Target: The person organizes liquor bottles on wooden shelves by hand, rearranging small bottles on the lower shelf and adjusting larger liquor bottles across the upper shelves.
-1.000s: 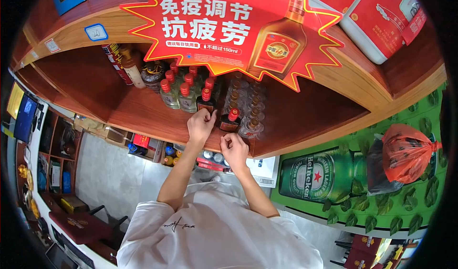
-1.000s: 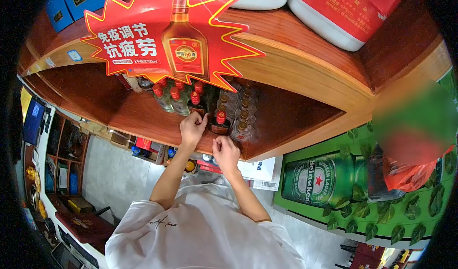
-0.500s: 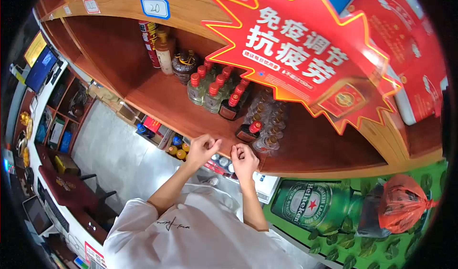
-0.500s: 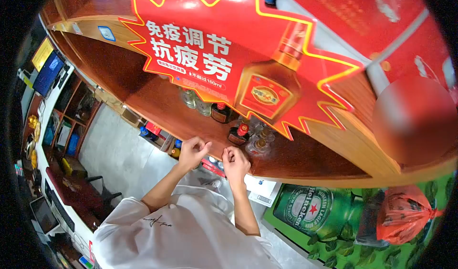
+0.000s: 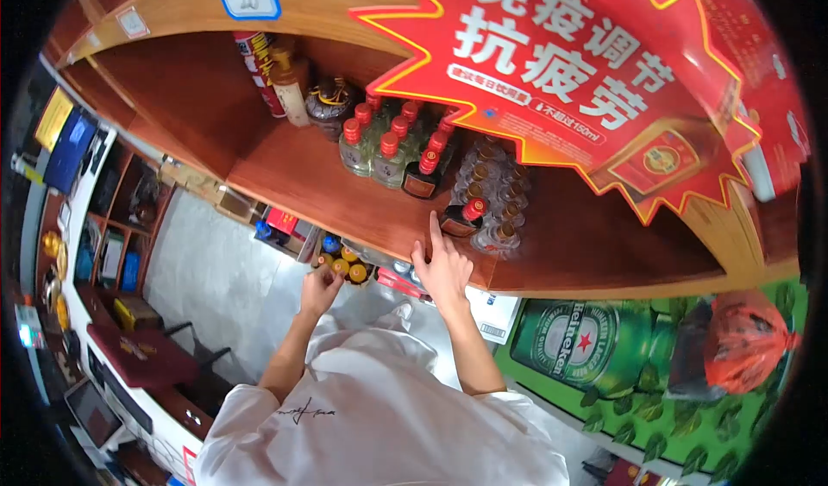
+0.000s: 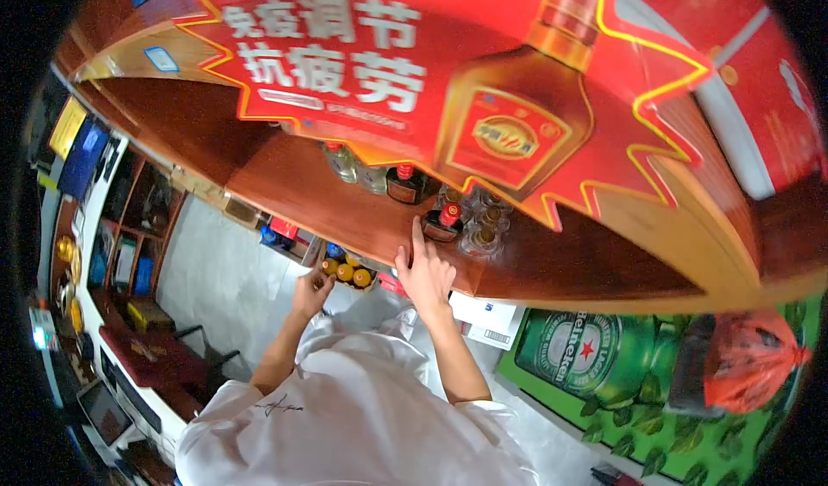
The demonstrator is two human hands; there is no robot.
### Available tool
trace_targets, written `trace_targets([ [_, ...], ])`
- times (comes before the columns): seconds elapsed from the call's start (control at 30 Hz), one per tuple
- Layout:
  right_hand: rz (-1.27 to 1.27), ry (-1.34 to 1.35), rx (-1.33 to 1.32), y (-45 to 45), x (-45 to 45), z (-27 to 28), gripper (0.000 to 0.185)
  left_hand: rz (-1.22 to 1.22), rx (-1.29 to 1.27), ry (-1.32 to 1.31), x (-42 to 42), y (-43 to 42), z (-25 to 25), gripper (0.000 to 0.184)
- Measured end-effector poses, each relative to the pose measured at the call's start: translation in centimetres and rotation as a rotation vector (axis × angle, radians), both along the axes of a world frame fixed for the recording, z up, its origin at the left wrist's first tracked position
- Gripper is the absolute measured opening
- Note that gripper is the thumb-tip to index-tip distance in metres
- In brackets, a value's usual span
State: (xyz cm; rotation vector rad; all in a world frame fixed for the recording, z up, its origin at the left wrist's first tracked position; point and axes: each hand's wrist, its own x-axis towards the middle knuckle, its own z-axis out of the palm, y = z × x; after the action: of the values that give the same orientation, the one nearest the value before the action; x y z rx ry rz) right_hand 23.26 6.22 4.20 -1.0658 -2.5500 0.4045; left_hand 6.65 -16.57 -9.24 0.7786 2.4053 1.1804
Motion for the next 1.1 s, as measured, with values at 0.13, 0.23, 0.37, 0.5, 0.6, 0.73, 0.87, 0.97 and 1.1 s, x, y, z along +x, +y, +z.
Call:
trace_targets([
  [0.13, -0.123, -0.035, -0.017, -1.1, -0.6, -0.2, 0.065, -0.004, -0.098, -0.095, -3.0, -5.2, -6.0, 0.033],
  [0.23, -0.218, -0.022, 0.049, -2.3, -1.6, 0.1, 0.060, 0.133, -0.117, -0.363, -5.6, -13.7, -16.7, 0.032],
  [0.37, -0.267, -0.019, 0.117, -3.2, -2.3, -0.2, 0.057, 0.305, -0.242, -0.791, -5.6, -28.5, -26.0, 0.020],
  [0.5, -0.247, -0.012, 0.235, -5.7, -3.4, -1.0, 0.049, 0.329, -0.464, -1.063, -3.4, -39.5, -24.1, 0.005],
  [0.6, -0.160, 0.048, 0.161, -10.4, -5.8, -1.2, 0.052, 0.666, -0.447, -1.221, -2.2, -43.0, -22.6, 0.008],
  [0.73, -0.029, 0.003, 0.086, -17.9, -11.3, -2.1, 0.086, 0.756, -0.356, -1.219, -3.7, -46.4, -23.6, 0.015],
  [0.87, -0.056, -0.126, 0.179, -20.3, -14.5, -5.6, 0.110, 0.847, -0.113, -1.172, -5.3, -47.6, -22.2, 0.017],
  [0.97, -0.110, -0.248, 0.209, -19.1, -14.5, -8.3, 0.115, 0.854, 0.019, -1.056, -7.2, -47.6, -21.9, 0.018],
  [1.1, -0.246, -0.500, 0.076, -18.6, -16.4, -8.2, 0.132, 0.921, 0.308, -1.073, -6.1, -49.8, -27.7, 0.012],
])
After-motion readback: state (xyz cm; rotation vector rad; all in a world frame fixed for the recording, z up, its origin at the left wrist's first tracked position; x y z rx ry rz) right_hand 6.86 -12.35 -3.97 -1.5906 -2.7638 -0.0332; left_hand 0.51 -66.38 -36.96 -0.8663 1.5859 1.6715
